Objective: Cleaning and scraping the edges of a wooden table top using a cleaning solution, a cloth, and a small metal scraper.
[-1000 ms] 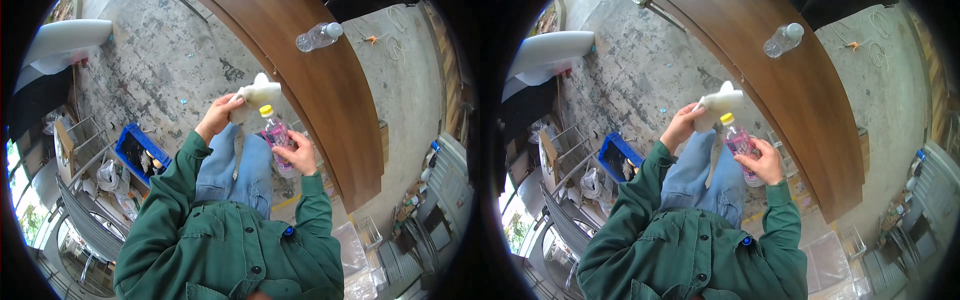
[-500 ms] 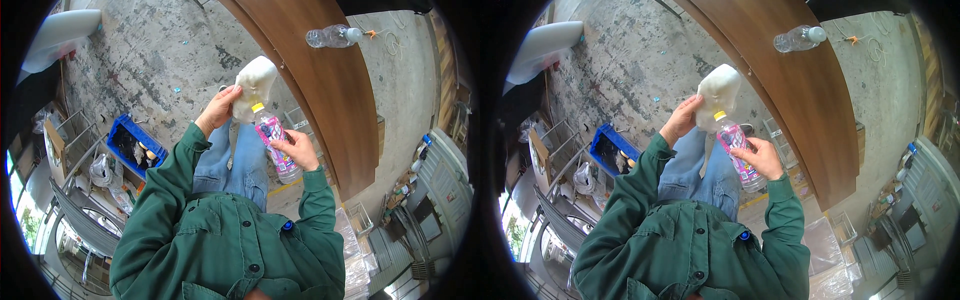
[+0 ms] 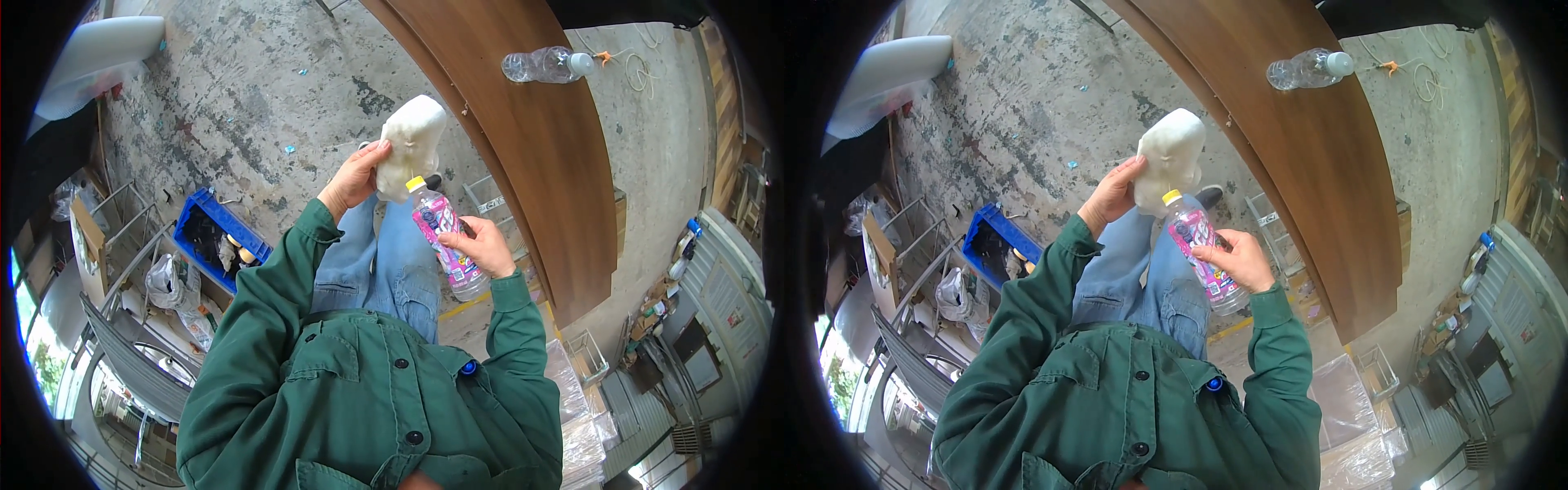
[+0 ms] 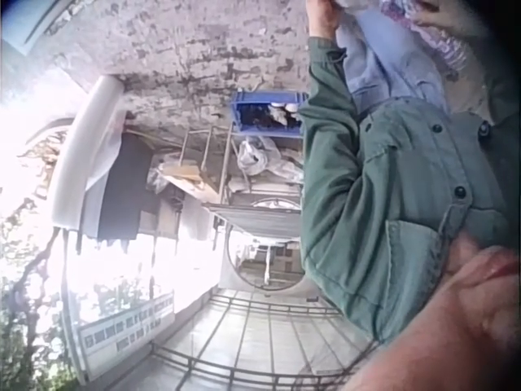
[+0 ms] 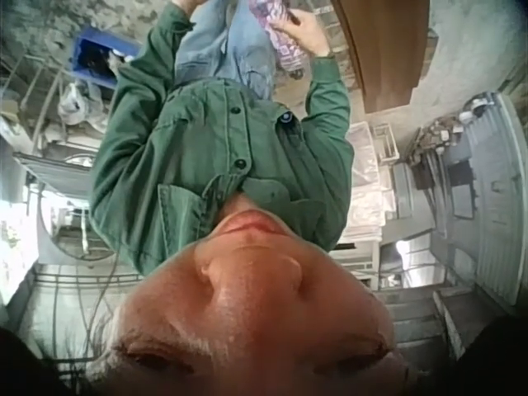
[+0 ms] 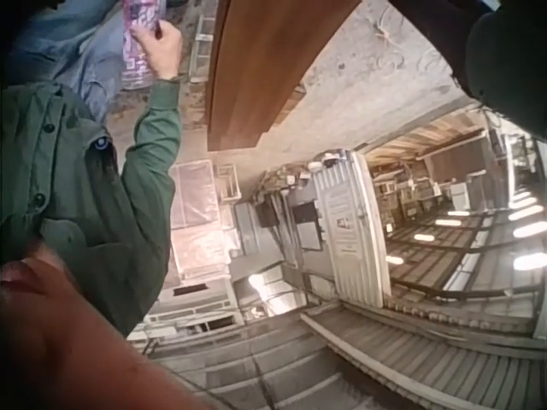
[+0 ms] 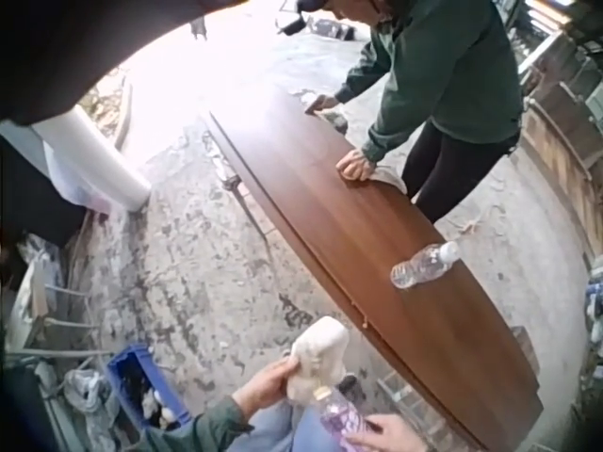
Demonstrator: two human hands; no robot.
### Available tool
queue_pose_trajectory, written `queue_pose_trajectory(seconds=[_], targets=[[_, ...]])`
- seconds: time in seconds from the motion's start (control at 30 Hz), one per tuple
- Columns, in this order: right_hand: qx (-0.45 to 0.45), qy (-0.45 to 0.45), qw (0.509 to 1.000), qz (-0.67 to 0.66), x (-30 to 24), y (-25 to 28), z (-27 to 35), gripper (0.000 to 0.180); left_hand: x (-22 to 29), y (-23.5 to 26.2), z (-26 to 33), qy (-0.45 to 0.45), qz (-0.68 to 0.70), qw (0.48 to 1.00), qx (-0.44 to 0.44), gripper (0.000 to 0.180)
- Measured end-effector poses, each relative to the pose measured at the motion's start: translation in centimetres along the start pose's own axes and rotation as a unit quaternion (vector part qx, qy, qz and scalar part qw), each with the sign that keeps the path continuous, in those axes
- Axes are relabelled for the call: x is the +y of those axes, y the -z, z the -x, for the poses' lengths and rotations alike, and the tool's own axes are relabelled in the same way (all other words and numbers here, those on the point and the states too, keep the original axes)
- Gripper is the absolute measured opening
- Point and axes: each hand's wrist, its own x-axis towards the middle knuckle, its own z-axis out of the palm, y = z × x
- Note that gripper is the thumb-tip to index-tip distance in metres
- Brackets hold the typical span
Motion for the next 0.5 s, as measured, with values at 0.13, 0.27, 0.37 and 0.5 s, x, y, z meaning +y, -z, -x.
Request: queue_pose_trajectory(seconds=[0.13,0.27,0.37,0.5], targets=[[0.065,0.088,0.977,0.181,1.9,0.5,-0.9,0.042,0.0,-0.7,0.3,0.003,-0.007,1.000,-0.004,0.040],[0.099,0.165,0.962,0.192,4.4,2.3,-1.5,0.053,-0.4,-2.1,0.1,-0.027,-0.020,0.999,0.013,0.037],[0.107,0.149,0.978,0.096,4.2,3.9,-0.8,0.058,-0.5,-2.8,-0.5,-0.095,-0.037,0.993,0.066,0.034],[0.169,0.227,0.959,-0.006,4.3,8.4,1.0,0.059,-0.4,-5.8,-1.9,-0.149,-0.059,0.981,0.111,0.031]])
